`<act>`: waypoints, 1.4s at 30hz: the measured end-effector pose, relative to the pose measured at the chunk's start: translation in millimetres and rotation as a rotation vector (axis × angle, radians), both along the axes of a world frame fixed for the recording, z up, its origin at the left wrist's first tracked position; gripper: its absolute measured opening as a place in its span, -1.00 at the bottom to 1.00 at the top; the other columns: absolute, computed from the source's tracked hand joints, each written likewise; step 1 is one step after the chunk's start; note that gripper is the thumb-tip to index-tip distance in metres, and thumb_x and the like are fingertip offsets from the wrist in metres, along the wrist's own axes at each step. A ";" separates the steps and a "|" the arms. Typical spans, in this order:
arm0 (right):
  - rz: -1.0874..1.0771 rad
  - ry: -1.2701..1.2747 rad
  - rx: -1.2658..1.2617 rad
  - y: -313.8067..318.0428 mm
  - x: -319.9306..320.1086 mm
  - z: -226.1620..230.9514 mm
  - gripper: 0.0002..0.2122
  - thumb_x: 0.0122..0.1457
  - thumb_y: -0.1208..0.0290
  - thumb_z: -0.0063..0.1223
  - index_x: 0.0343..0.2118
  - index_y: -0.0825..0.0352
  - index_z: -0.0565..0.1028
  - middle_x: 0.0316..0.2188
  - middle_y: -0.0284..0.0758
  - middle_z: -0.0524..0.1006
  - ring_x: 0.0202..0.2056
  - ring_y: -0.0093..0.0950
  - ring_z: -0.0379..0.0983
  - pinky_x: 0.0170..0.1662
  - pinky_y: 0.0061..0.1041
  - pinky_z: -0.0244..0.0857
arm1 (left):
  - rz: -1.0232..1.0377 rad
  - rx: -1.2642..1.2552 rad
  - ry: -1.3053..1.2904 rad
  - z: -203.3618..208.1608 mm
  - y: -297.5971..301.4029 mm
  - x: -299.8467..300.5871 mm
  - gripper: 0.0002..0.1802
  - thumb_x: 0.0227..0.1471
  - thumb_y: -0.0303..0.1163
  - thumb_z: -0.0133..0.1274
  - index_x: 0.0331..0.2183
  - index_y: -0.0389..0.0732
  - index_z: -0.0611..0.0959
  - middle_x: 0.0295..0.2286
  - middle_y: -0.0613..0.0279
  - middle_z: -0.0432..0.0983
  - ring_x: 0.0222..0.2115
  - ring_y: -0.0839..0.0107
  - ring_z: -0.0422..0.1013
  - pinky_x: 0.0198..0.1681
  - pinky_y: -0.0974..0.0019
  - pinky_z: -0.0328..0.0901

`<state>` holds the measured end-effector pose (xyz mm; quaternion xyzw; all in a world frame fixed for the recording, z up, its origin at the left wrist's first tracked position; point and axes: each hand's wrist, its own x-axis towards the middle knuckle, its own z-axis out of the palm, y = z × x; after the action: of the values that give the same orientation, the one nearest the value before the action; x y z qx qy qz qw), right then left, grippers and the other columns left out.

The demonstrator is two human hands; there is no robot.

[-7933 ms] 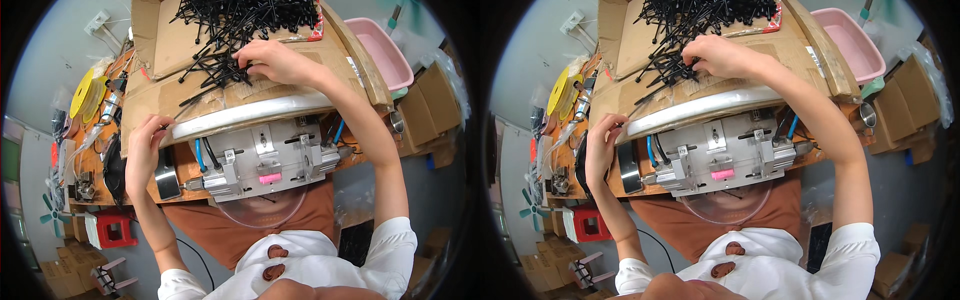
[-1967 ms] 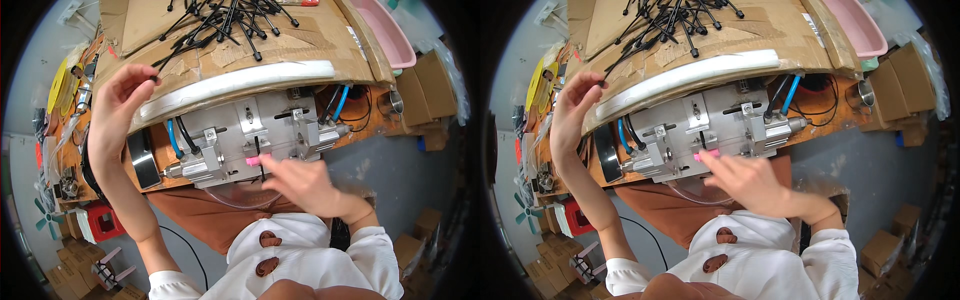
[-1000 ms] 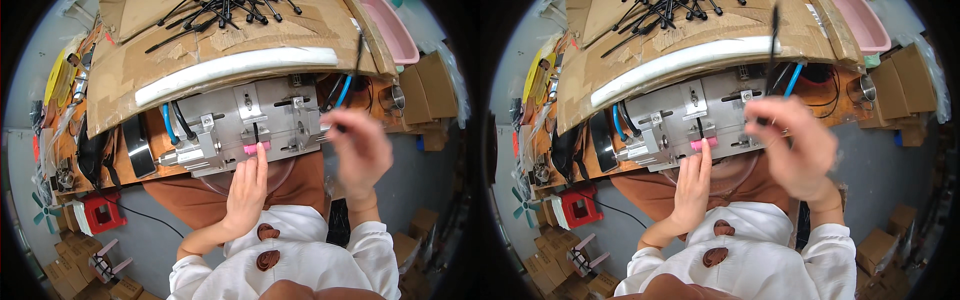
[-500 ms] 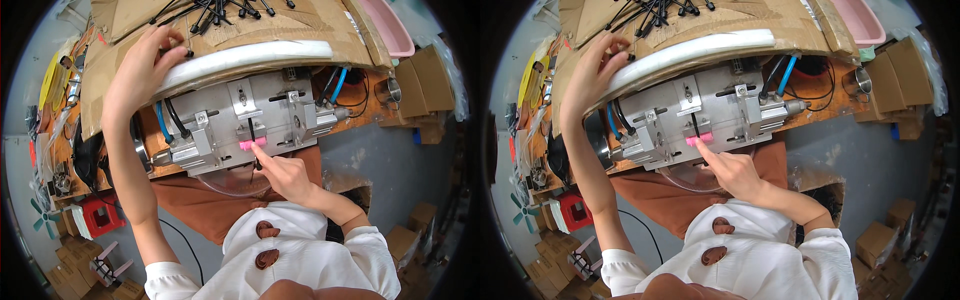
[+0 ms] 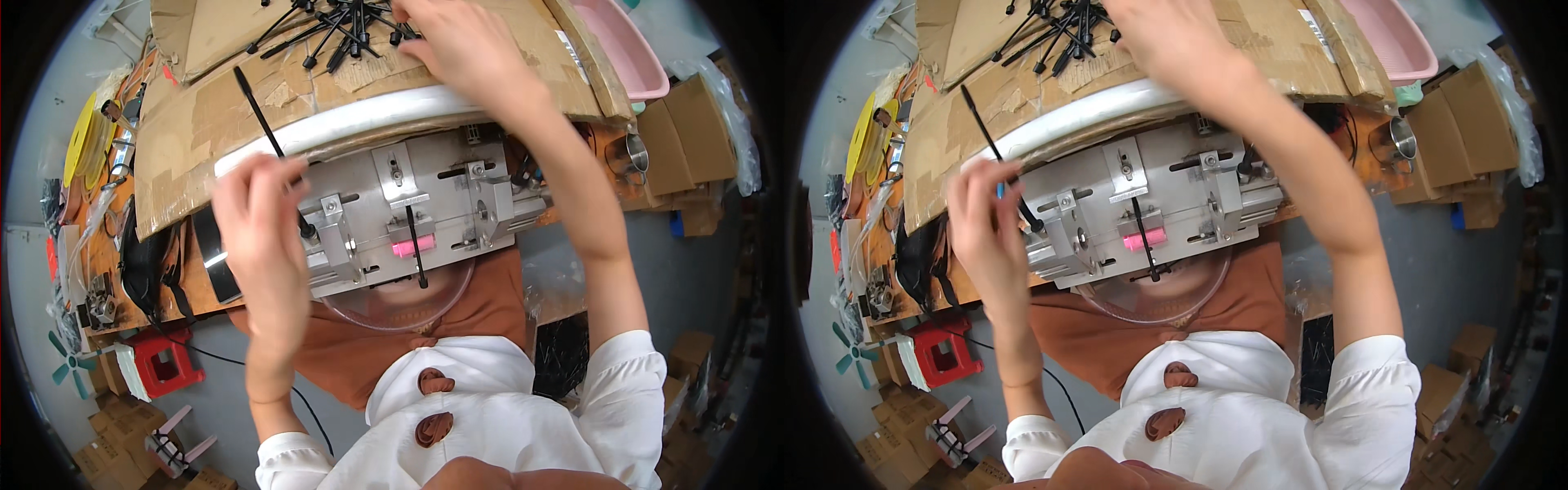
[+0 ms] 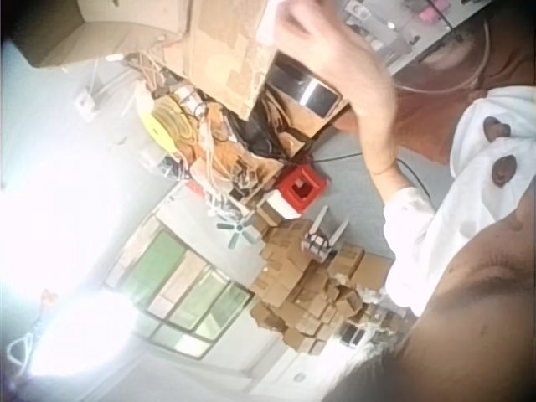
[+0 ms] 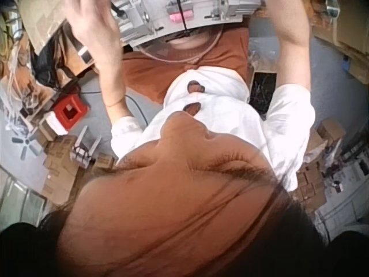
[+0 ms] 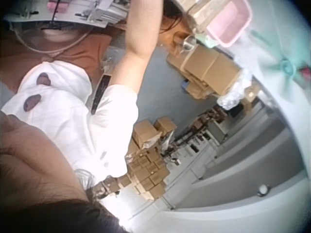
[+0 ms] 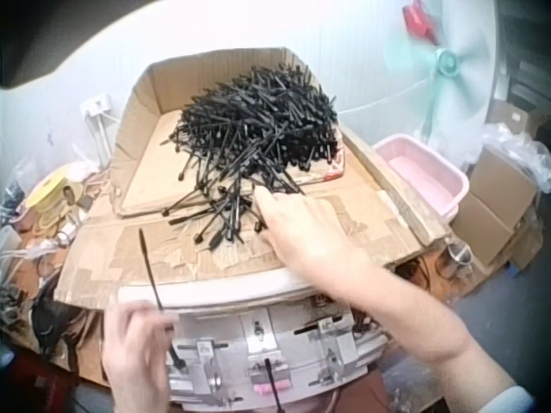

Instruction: The person picks up mascara brushes from a pile, places them one at a time into a machine to be processed, and then removes the finished brushes and places them into a bowl.

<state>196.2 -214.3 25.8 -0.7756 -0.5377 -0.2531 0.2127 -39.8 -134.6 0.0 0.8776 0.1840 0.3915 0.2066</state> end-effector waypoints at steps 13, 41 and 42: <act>0.497 1.244 0.363 -51.3 47.6 64.7 -0.77 0.25 0.33 0.01 -0.26 0.43 0.52 -0.46 -0.27 0.58 -0.53 -0.61 0.49 -0.55 -0.76 0.29 | -0.197 0.138 0.513 -78.2 -106.3 -34.8 -0.23 -0.21 -0.70 0.00 0.13 -0.52 0.24 -0.28 0.06 0.32 -0.32 0.25 0.29 -0.20 0.32 0.29; 0.273 0.385 -0.095 -126.9 -143.2 -69.0 -0.48 -0.09 0.49 0.21 0.03 0.41 0.42 -0.58 -0.40 0.45 -0.60 -0.55 0.38 -0.58 -0.53 0.27 | -0.085 0.192 0.104 1.5 -4.1 10.3 -0.12 -0.27 -0.81 0.08 0.18 -0.23 0.32 -0.42 0.16 0.36 -0.38 0.27 0.26 -0.26 0.24 0.25; 0.309 0.300 0.000 -117.3 -128.1 -54.4 -0.51 -0.14 0.56 0.21 -0.02 0.41 0.47 -0.59 -0.40 0.48 -0.59 -0.52 0.39 -0.57 -0.52 0.29 | -0.070 0.253 0.192 -5.3 -22.5 -10.2 -0.14 -0.26 -0.78 0.08 0.17 -0.34 0.29 -0.41 0.17 0.36 -0.38 0.31 0.24 -0.26 0.27 0.24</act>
<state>68.1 -331.6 -28.6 -0.7130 -0.6124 -0.0991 0.3267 -50.0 -157.0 -5.3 0.9359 0.1212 0.3185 0.0894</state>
